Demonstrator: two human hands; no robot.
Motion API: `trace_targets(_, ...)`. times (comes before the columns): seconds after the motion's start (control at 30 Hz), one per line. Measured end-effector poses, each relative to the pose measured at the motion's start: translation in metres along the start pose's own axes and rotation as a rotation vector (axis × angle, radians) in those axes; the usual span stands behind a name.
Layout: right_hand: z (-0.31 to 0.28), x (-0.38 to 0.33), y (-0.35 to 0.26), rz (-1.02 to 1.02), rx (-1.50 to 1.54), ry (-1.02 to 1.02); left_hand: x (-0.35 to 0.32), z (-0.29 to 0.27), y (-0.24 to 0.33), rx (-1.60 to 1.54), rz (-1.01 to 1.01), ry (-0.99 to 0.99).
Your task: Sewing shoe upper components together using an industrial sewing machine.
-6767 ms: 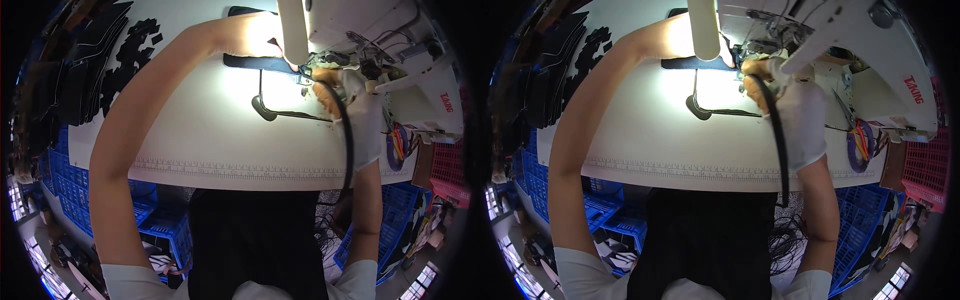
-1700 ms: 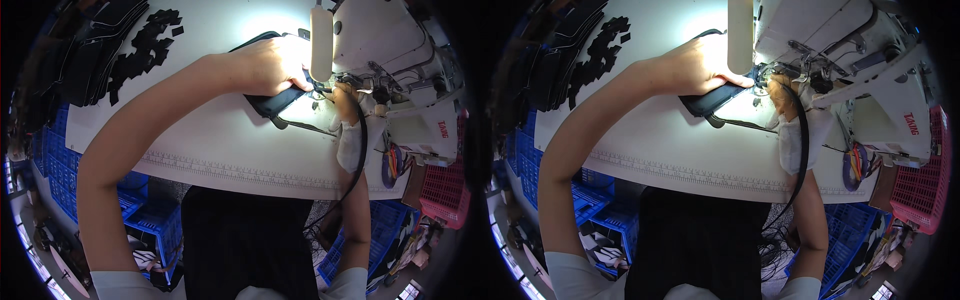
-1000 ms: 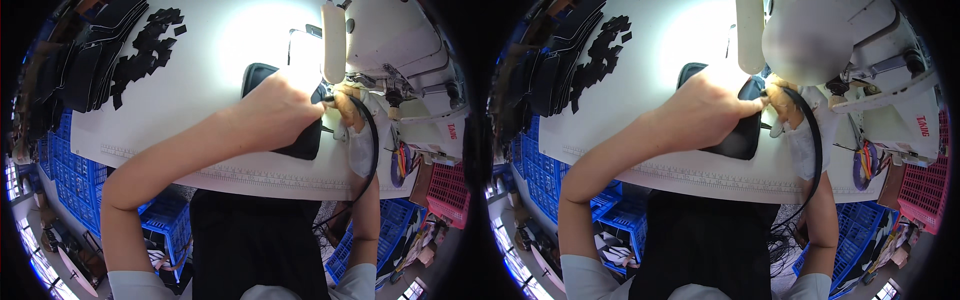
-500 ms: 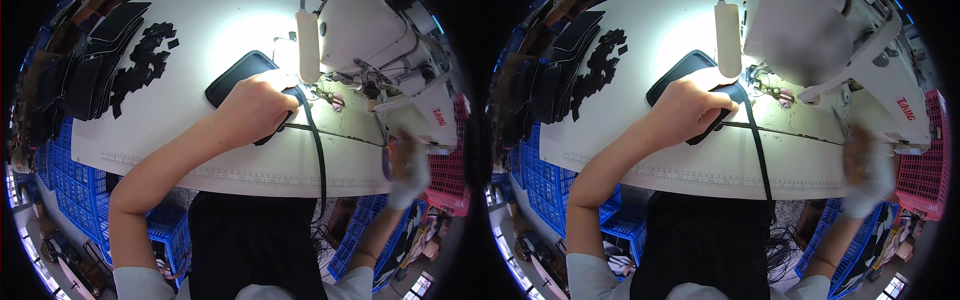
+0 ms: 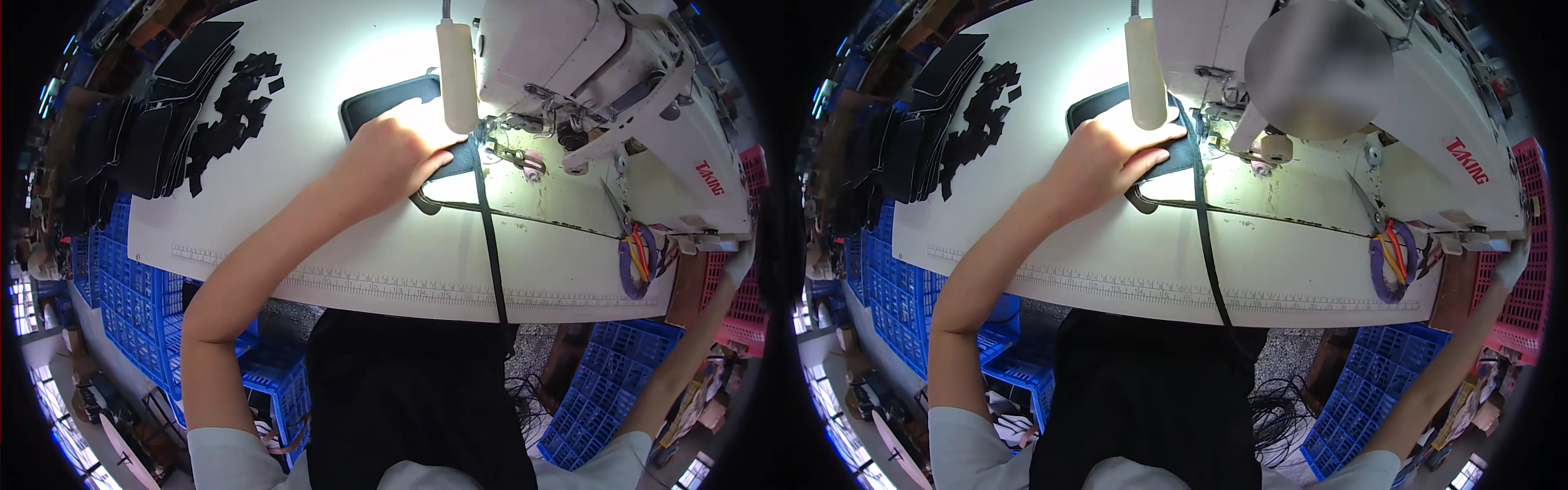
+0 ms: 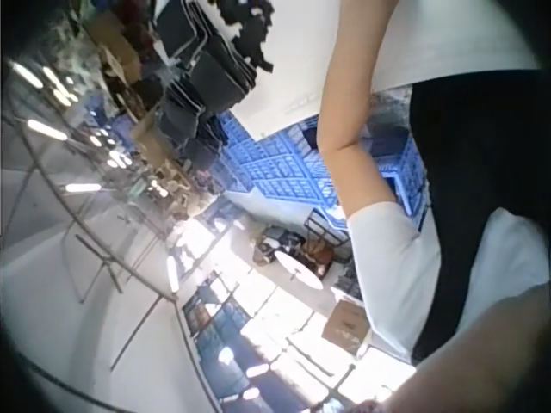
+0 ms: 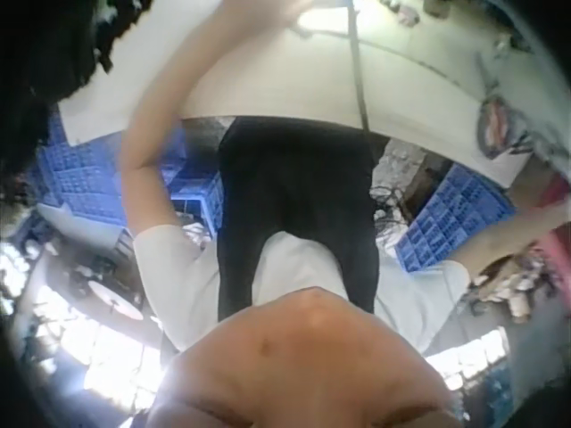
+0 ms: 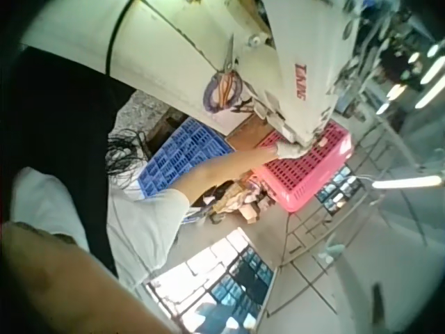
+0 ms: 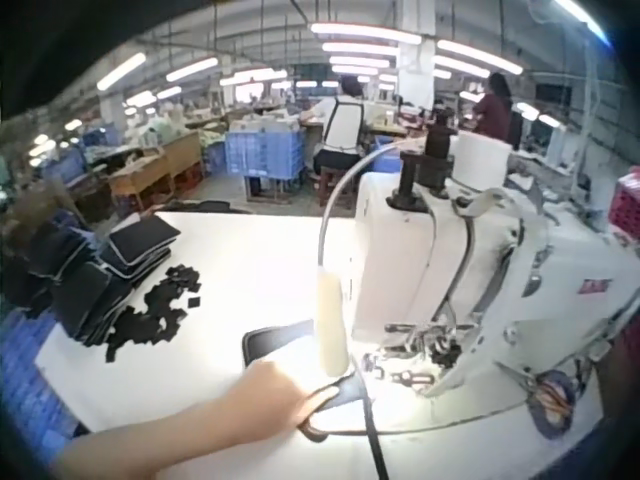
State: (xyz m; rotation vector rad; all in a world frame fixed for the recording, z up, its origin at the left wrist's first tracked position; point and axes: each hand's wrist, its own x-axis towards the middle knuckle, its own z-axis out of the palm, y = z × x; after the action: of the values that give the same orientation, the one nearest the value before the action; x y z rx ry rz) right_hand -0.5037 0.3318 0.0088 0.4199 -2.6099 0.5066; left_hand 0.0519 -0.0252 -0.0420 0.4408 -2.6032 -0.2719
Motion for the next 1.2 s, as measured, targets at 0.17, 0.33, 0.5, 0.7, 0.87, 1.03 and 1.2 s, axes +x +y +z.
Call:
trace_targets(0.17,-0.022,-0.054,-0.021,-0.090,0.111,0.220,0.008,0.005,-0.022,-0.297,0.011,-0.016)
trace_targets(0.33,-0.047,-0.195,-0.133,-0.458,0.557,-0.131,0.025,0.009,-0.034,-0.493,0.101,0.009)
trace_targets(0.5,-0.055,-0.294,-0.272,-1.303,0.272,-0.581,0.032,0.002,-0.038,-0.574,0.077,-0.060)
trace_targets(0.7,-0.068,-0.313,-0.328,-1.288,0.298,-0.690,0.034,-0.004,-0.047,-0.472,-0.098,-0.278)
trace_targets(0.87,-0.065,-0.319,-0.325,-0.603,1.022,-0.837,0.040,0.006,-0.056,-0.572,-0.103,-0.267)
trace_targets(1.03,-0.050,-0.312,-0.334,-0.424,1.033,-0.820,0.047,0.003,-0.063,-0.696,0.111,-0.285)
trace_targets(1.2,-0.045,-0.312,-0.339,-0.454,0.940,-0.766,0.053,-0.002,-0.059,-0.719,0.103,-0.238)
